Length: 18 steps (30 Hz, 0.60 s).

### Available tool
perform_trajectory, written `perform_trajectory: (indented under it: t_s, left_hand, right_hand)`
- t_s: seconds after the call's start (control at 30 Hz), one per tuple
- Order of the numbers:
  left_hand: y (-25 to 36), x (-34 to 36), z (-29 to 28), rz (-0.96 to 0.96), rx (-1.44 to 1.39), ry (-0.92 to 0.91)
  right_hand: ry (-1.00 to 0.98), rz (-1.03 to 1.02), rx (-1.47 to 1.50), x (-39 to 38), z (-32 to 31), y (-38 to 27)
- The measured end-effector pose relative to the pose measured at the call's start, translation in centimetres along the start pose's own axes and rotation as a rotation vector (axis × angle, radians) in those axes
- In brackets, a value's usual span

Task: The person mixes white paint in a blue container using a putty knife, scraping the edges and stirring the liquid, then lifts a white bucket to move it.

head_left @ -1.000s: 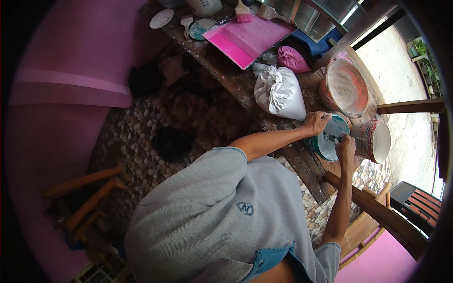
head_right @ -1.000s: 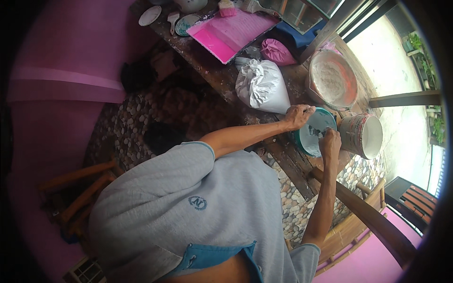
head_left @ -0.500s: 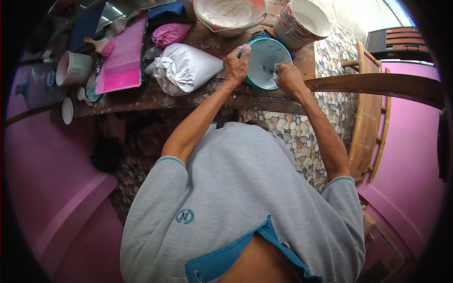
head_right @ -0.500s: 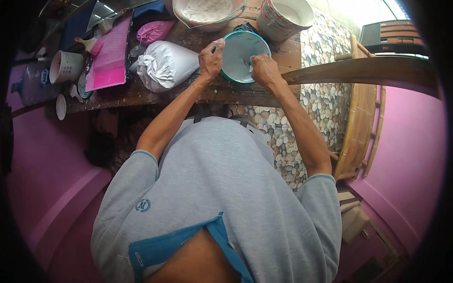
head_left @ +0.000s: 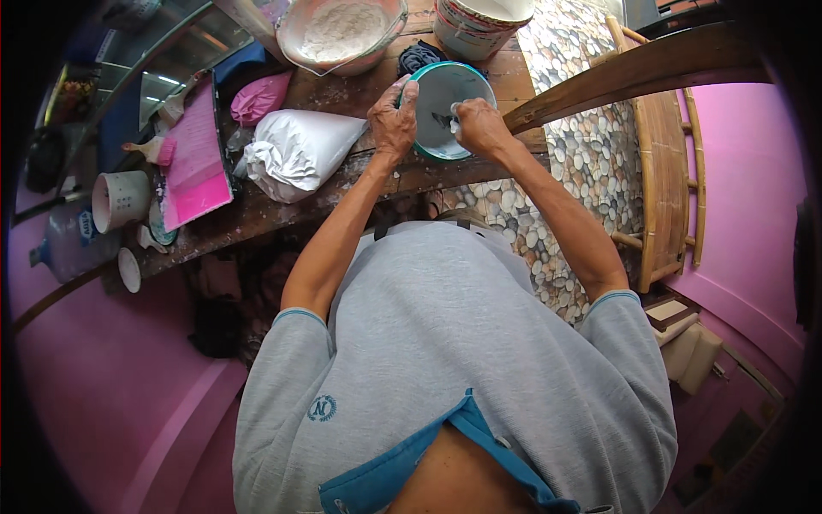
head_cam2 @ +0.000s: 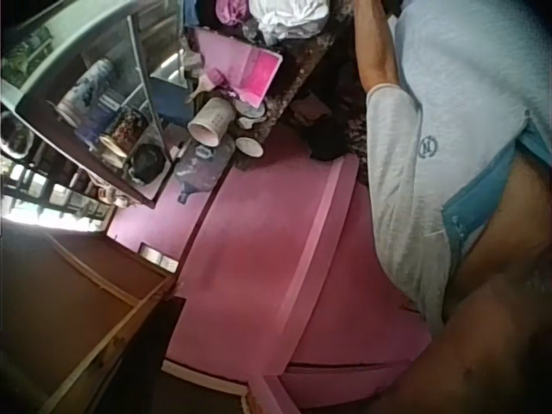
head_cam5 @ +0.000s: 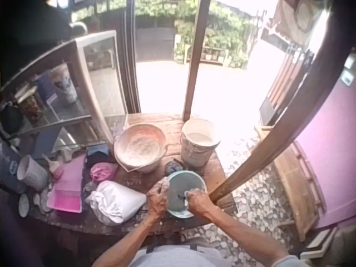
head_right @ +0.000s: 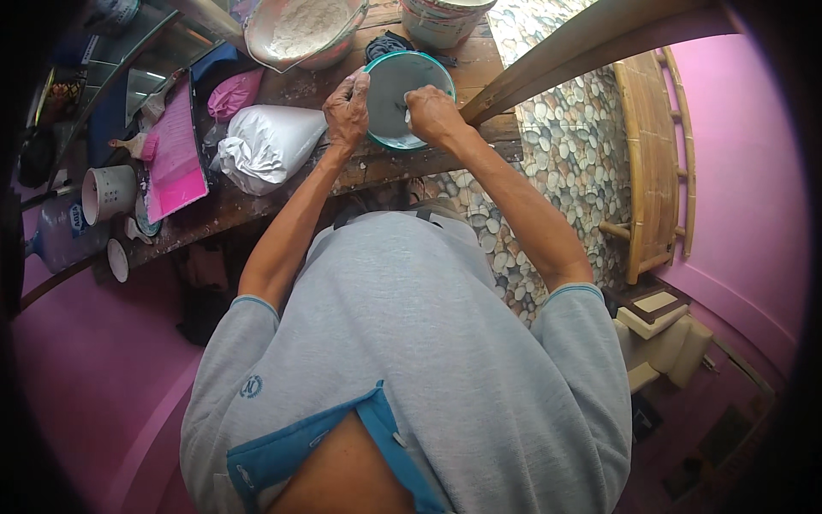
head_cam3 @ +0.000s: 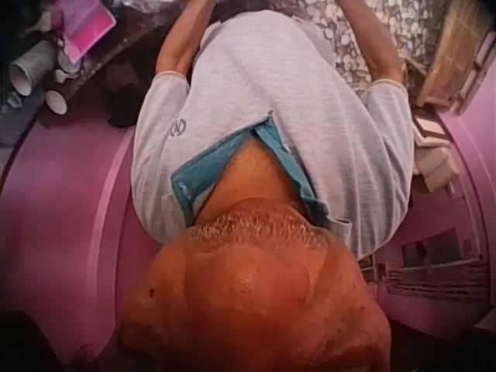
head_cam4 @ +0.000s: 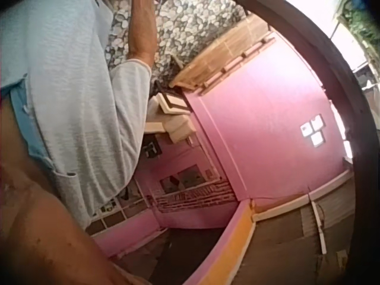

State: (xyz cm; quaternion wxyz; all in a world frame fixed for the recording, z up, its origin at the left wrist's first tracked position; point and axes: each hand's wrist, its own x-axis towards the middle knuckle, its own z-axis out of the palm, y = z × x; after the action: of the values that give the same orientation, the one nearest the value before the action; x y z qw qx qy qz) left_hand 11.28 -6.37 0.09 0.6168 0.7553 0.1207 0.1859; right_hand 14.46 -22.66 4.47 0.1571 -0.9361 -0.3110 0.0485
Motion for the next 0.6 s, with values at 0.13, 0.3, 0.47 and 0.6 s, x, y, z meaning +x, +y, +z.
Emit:
perform_trajectory:
  t_s: [0.13, 0.3, 0.47, 0.6]
  left_hand:
    - [0.2, -0.3, 0.6, 0.024, -0.001, 0.014]
    - [1.1, -0.4, 0.7, 0.043, 0.002, -0.001]
    - [1.5, -0.6, 0.9, 0.059, -0.002, 0.009]
    - [0.9, -0.6, 1.1, 0.05, 0.012, 0.015]
  right_hand:
    - [-0.037, 0.051, 0.157, -0.7, -1.0, 0.1]
    - [0.095, 0.103, 0.092, -1.4, -3.4, 1.7]
    - [0.032, 0.286, 0.184, -5.7, -2.5, 1.1]
    - [0.118, 0.265, 0.252, -7.1, -2.8, 1.3]
